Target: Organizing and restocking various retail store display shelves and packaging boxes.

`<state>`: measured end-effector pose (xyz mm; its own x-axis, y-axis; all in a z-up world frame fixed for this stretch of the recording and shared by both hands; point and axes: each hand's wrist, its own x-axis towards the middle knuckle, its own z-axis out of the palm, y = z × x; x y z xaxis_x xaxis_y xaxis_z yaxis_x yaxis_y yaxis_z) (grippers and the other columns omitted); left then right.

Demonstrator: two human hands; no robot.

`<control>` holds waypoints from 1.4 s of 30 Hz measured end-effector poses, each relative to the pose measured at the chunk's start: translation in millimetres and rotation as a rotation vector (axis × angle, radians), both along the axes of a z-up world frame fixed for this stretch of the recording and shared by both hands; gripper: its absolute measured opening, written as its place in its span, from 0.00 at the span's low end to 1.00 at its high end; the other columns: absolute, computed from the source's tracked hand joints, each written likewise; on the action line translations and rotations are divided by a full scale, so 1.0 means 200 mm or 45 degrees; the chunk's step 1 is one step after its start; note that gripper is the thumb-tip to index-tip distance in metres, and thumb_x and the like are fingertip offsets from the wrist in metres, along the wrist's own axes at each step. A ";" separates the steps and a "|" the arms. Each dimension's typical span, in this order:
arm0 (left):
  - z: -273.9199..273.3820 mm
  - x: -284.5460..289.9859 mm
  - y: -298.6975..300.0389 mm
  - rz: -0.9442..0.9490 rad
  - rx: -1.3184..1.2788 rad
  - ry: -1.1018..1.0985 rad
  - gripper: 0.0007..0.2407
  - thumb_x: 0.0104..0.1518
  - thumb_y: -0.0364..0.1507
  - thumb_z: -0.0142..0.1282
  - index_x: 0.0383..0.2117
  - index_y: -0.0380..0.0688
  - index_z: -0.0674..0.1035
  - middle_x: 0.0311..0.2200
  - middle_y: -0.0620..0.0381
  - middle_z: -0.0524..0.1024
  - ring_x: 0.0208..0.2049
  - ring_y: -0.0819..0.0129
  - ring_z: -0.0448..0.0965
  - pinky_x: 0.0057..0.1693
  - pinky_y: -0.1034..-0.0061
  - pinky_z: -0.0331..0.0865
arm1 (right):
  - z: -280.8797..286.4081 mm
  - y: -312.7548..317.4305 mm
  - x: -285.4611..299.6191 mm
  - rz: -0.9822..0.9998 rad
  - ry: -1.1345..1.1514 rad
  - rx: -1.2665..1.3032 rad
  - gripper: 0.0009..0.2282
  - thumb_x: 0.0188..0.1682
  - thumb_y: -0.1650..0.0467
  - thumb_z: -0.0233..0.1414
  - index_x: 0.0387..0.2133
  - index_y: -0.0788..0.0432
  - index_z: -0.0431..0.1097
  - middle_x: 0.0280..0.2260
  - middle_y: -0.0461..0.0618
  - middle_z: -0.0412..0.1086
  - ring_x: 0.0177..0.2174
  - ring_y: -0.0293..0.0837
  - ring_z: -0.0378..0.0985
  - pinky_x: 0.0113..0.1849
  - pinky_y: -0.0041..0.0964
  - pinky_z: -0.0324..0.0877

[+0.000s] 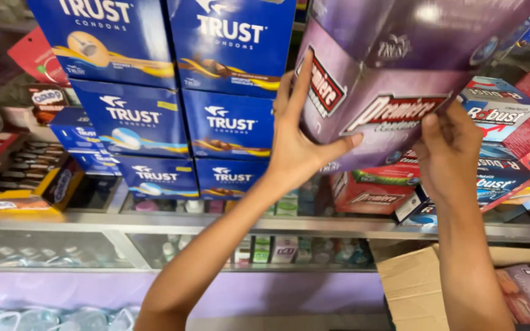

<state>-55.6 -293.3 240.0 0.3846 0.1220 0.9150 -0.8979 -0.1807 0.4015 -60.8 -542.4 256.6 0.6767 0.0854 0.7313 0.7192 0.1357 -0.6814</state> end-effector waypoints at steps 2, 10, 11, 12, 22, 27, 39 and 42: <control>-0.04 -0.07 0.02 -0.038 0.013 0.065 0.50 0.41 0.35 0.79 0.73 0.47 0.55 0.60 0.42 0.64 0.62 0.52 0.68 0.71 0.63 0.62 | -0.07 0.02 -0.07 -0.057 0.050 0.005 0.11 0.66 0.75 0.47 0.58 0.65 0.65 0.51 0.50 0.72 0.51 0.41 0.76 0.58 0.42 0.74; -0.43 -0.08 0.05 -0.101 0.063 0.199 0.52 0.36 0.34 0.79 0.72 0.42 0.57 0.66 0.36 0.59 0.68 0.44 0.62 0.73 0.59 0.57 | -0.48 0.01 -0.19 -0.291 0.295 0.046 0.09 0.59 0.74 0.47 0.50 0.62 0.68 0.41 0.48 0.74 0.33 0.41 0.77 0.28 0.40 0.74; -0.49 -0.07 0.05 -0.119 0.060 0.214 0.52 0.36 0.35 0.79 0.73 0.42 0.57 0.67 0.35 0.58 0.69 0.43 0.61 0.73 0.59 0.57 | -0.59 -0.04 -0.16 -0.372 0.301 0.005 0.08 0.60 0.74 0.48 0.49 0.63 0.69 0.39 0.47 0.72 0.32 0.39 0.74 0.31 0.37 0.72; -0.55 -0.06 0.05 -0.136 0.058 0.229 0.52 0.36 0.35 0.79 0.73 0.42 0.58 0.69 0.34 0.56 0.70 0.43 0.60 0.73 0.59 0.57 | -0.70 -0.08 -0.12 -0.453 0.308 -0.037 0.07 0.62 0.74 0.49 0.49 0.63 0.69 0.37 0.46 0.70 0.32 0.38 0.71 0.33 0.34 0.70; -1.09 0.08 0.11 -0.245 0.121 0.304 0.53 0.35 0.37 0.80 0.72 0.40 0.56 0.71 0.32 0.51 0.72 0.42 0.56 0.73 0.58 0.54 | -1.19 0.03 -0.13 -0.694 0.227 -0.282 0.13 0.57 0.70 0.53 0.52 0.65 0.70 0.38 0.41 0.71 0.38 0.32 0.70 0.41 0.27 0.67; -1.24 0.12 0.11 -0.244 0.230 0.358 0.53 0.36 0.35 0.80 0.72 0.43 0.55 0.72 0.30 0.46 0.73 0.38 0.49 0.73 0.57 0.53 | -1.41 -0.01 -0.09 -0.610 0.285 -0.149 0.16 0.57 0.68 0.54 0.53 0.68 0.69 0.44 0.43 0.71 0.44 0.34 0.71 0.47 0.28 0.67; -1.30 0.13 0.12 -0.256 0.241 0.430 0.49 0.41 0.34 0.78 0.71 0.41 0.57 0.72 0.33 0.51 0.72 0.40 0.57 0.70 0.59 0.60 | -1.61 -0.02 0.00 -0.630 0.387 -0.036 0.20 0.54 0.72 0.54 0.58 0.68 0.64 0.49 0.47 0.72 0.48 0.37 0.74 0.51 0.30 0.67; -1.40 0.09 0.06 -0.031 0.184 0.362 0.40 0.48 0.32 0.76 0.68 0.39 0.63 0.67 0.37 0.63 0.67 0.42 0.68 0.67 0.62 0.67 | -1.59 0.04 0.02 -0.598 0.262 -0.002 0.13 0.54 0.76 0.57 0.51 0.70 0.69 0.47 0.48 0.72 0.47 0.37 0.74 0.50 0.29 0.70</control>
<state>-37.4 -280.5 -40.3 0.6287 -0.0139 0.7775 -0.7580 -0.2341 0.6088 -57.3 -534.5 -60.9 0.7724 -0.2613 0.5789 0.5532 -0.1712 -0.8153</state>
